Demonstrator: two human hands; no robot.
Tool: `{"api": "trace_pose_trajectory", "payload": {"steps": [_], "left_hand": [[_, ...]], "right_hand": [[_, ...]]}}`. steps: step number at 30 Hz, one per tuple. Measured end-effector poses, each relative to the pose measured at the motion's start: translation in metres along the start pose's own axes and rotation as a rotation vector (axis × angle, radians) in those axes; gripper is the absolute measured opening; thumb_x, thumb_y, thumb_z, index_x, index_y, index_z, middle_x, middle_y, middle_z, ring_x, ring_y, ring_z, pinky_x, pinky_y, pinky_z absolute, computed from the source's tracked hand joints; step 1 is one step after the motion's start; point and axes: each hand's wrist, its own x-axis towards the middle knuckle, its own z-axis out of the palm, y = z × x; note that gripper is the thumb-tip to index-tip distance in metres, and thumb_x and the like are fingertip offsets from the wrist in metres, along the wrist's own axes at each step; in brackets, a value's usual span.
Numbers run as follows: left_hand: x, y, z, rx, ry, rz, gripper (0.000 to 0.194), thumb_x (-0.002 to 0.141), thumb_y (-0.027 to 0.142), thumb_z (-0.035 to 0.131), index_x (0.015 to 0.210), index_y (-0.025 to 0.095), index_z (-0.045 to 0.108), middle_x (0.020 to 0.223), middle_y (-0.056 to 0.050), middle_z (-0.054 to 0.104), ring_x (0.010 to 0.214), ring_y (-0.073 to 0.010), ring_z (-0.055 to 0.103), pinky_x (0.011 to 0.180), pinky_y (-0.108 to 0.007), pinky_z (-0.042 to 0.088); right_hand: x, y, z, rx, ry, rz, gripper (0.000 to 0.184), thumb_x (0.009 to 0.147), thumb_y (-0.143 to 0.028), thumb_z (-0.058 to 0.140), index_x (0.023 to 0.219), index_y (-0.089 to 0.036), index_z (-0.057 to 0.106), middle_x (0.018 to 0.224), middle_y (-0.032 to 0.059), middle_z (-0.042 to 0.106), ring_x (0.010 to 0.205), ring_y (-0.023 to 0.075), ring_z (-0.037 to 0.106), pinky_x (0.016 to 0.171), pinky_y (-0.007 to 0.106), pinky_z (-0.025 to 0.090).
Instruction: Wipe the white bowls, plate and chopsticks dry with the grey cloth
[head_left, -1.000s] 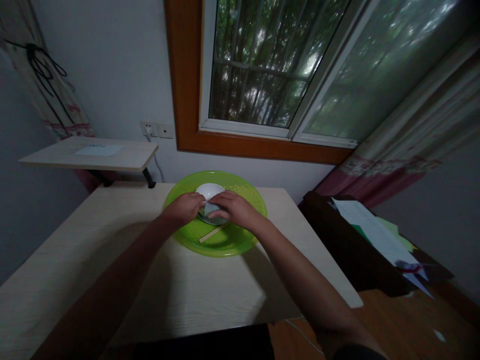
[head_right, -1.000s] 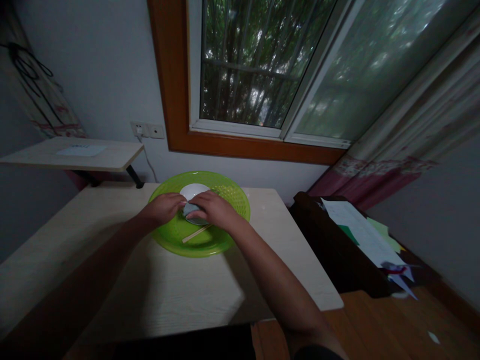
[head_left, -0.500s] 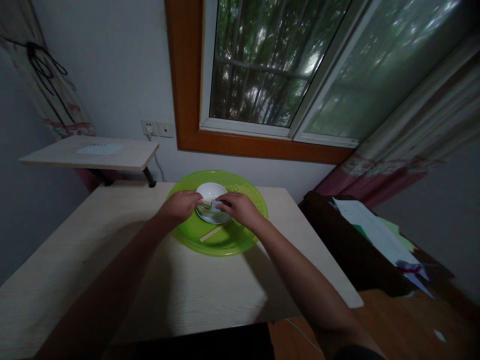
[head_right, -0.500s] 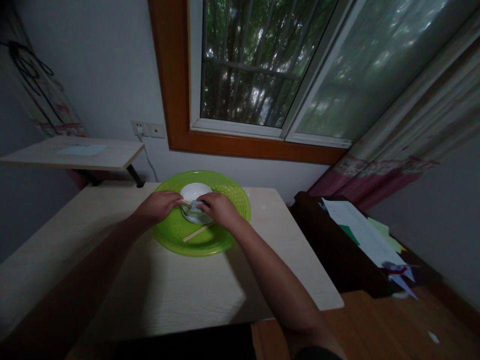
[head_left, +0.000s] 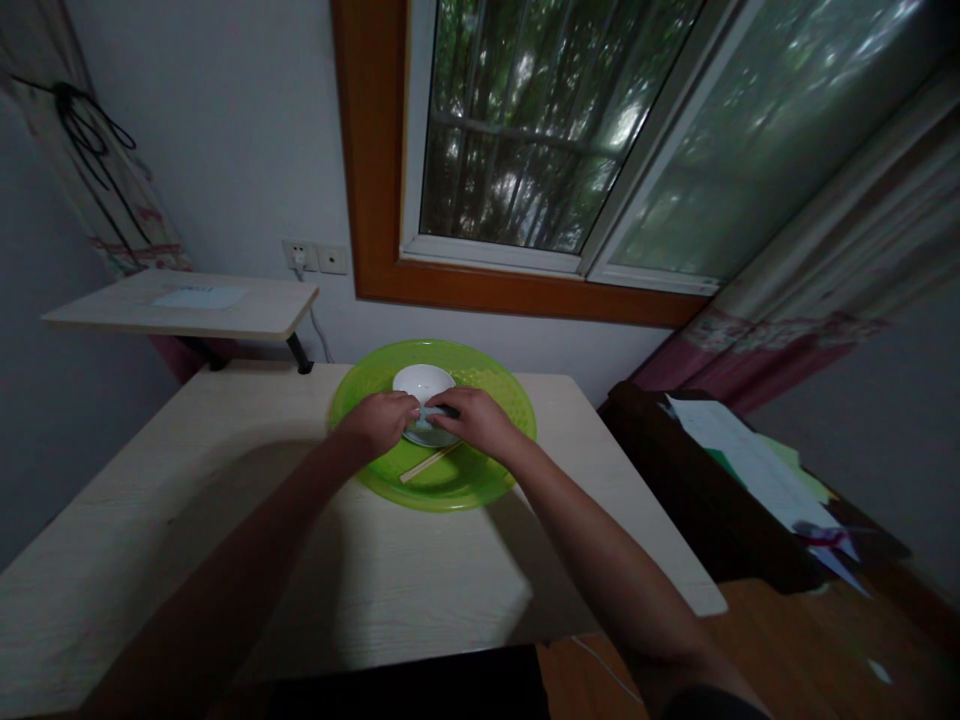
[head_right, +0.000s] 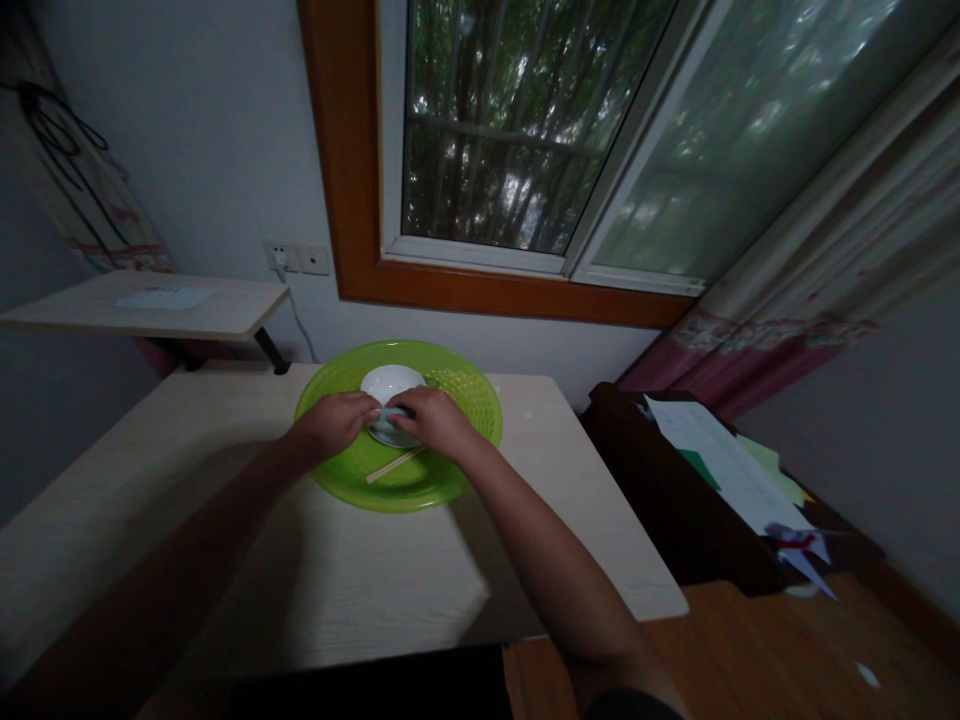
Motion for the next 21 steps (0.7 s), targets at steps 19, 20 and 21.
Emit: {"api": "trace_pose_trajectory", "payload": {"steps": [19, 20, 21], "left_hand": [[-0.014, -0.029, -0.016, 0.014, 0.065, -0.016, 0.037, 0.100, 0.034, 0.039, 0.100, 0.016, 0.071, 0.101, -0.010, 0.074, 0.095, -0.0230, 0.066, 0.085, -0.034, 0.047], [-0.012, -0.024, -0.014, 0.003, 0.062, -0.004, 0.036, 0.100, 0.033, 0.040, 0.100, 0.016, 0.071, 0.100, -0.011, 0.074, 0.095, -0.0229, 0.066, 0.084, -0.034, 0.048], [-0.010, -0.020, -0.011, -0.008, 0.058, 0.006, 0.034, 0.099, 0.032, 0.041, 0.100, 0.016, 0.071, 0.100, -0.011, 0.074, 0.094, -0.0226, 0.066, 0.084, -0.033, 0.048]], "right_hand": [[-0.010, 0.014, -0.020, 0.018, -0.011, 0.043, 0.016, 0.088, -0.020, 0.073, 0.104, -0.019, 0.076, 0.101, 0.0062, 0.077, 0.091, 0.0192, 0.070, 0.082, 0.027, 0.049], [-0.007, 0.010, -0.018, 0.041, -0.005, 0.037, 0.016, 0.088, -0.020, 0.073, 0.104, -0.019, 0.076, 0.100, 0.0053, 0.077, 0.091, 0.0184, 0.070, 0.082, 0.027, 0.049], [-0.005, 0.007, -0.015, 0.060, -0.001, 0.032, 0.016, 0.088, -0.019, 0.073, 0.104, -0.020, 0.076, 0.100, 0.0045, 0.077, 0.090, 0.0177, 0.070, 0.082, 0.026, 0.049]]}}
